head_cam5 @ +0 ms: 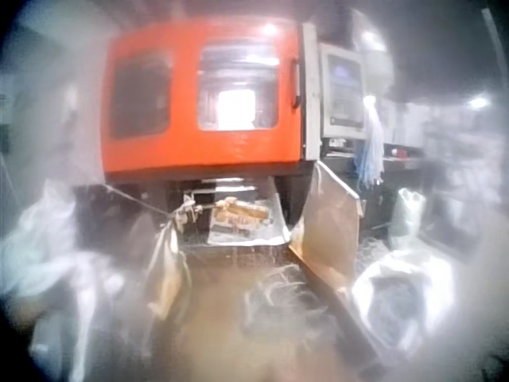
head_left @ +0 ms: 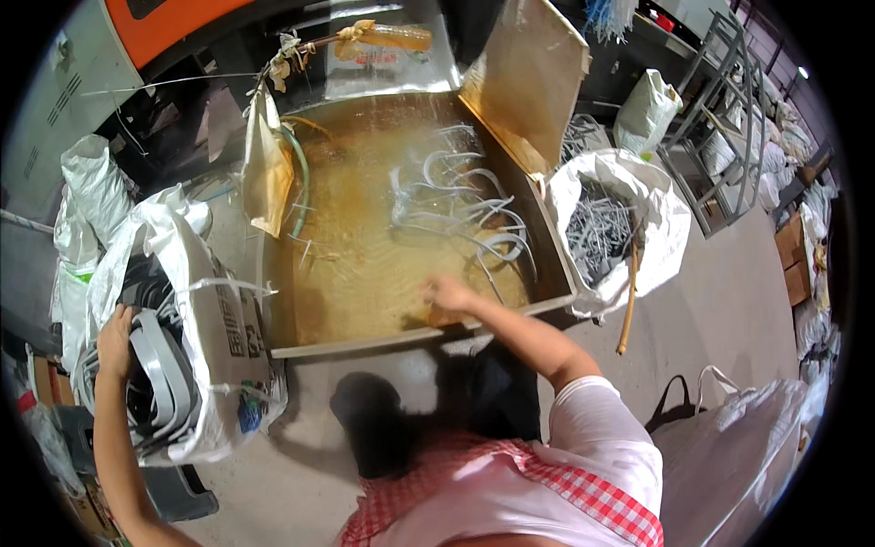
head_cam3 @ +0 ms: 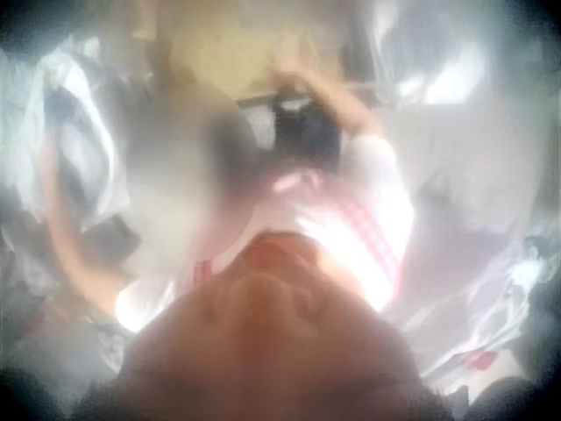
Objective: The person rinses plastic industrial components in a water tank, gathers them into a stack, and places the stack into a large white bag.
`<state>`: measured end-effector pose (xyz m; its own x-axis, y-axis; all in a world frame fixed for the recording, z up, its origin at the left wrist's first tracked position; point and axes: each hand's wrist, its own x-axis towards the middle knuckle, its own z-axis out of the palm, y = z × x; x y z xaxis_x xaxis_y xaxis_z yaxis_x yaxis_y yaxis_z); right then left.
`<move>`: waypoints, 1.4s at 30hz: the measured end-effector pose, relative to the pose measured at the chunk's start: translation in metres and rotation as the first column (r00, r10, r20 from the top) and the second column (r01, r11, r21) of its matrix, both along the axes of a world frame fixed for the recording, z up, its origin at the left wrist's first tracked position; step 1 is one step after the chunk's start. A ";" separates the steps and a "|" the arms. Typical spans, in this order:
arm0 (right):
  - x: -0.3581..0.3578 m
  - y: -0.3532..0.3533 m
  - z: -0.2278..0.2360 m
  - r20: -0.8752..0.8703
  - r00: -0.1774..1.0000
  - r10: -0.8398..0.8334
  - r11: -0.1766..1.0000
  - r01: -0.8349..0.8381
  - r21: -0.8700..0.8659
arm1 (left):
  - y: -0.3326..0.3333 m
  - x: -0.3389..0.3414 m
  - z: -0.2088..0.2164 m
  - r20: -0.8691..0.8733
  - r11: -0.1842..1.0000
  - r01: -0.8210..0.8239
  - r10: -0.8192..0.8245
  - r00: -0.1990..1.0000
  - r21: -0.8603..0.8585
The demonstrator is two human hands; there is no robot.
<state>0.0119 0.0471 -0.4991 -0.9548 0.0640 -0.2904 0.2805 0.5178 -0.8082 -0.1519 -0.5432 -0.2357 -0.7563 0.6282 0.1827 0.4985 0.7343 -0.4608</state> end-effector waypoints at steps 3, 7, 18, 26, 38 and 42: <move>-0.008 -0.033 -0.033 0.066 0.996 0.053 0.951 -0.030 -0.307 | 0.033 0.002 -0.001 0.097 0.998 -0.055 0.051 0.994 0.039; -0.043 -0.105 -0.049 0.281 0.923 0.263 0.803 -0.048 -0.594 | 0.041 0.029 0.017 0.105 0.996 -0.086 0.082 0.991 0.033; -0.098 -0.209 0.029 -0.173 0.840 0.514 0.727 -0.534 -0.431 | 0.073 0.029 0.043 0.348 0.952 -0.299 0.258 0.901 0.069; -0.075 -0.260 0.192 0.332 0.782 0.527 0.467 0.060 -0.882 | 0.073 0.009 0.051 0.444 0.947 -0.196 0.066 0.894 0.254; -0.104 -0.275 0.149 0.506 0.862 -0.024 0.996 -0.023 0.086 | 0.064 0.035 0.125 0.399 0.647 -0.205 -0.166 0.902 0.734; -0.102 -0.324 0.179 0.284 0.955 -0.086 0.908 -0.042 0.416 | -0.058 0.072 0.106 0.158 0.428 -0.429 0.537 0.829 0.795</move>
<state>-0.0900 -0.2764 -0.3199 -0.8289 0.2590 -0.4958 0.4838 0.7769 -0.4030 -0.0795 -0.6014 -0.1295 -0.8305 -0.2700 0.4872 -0.0678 0.9172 0.3927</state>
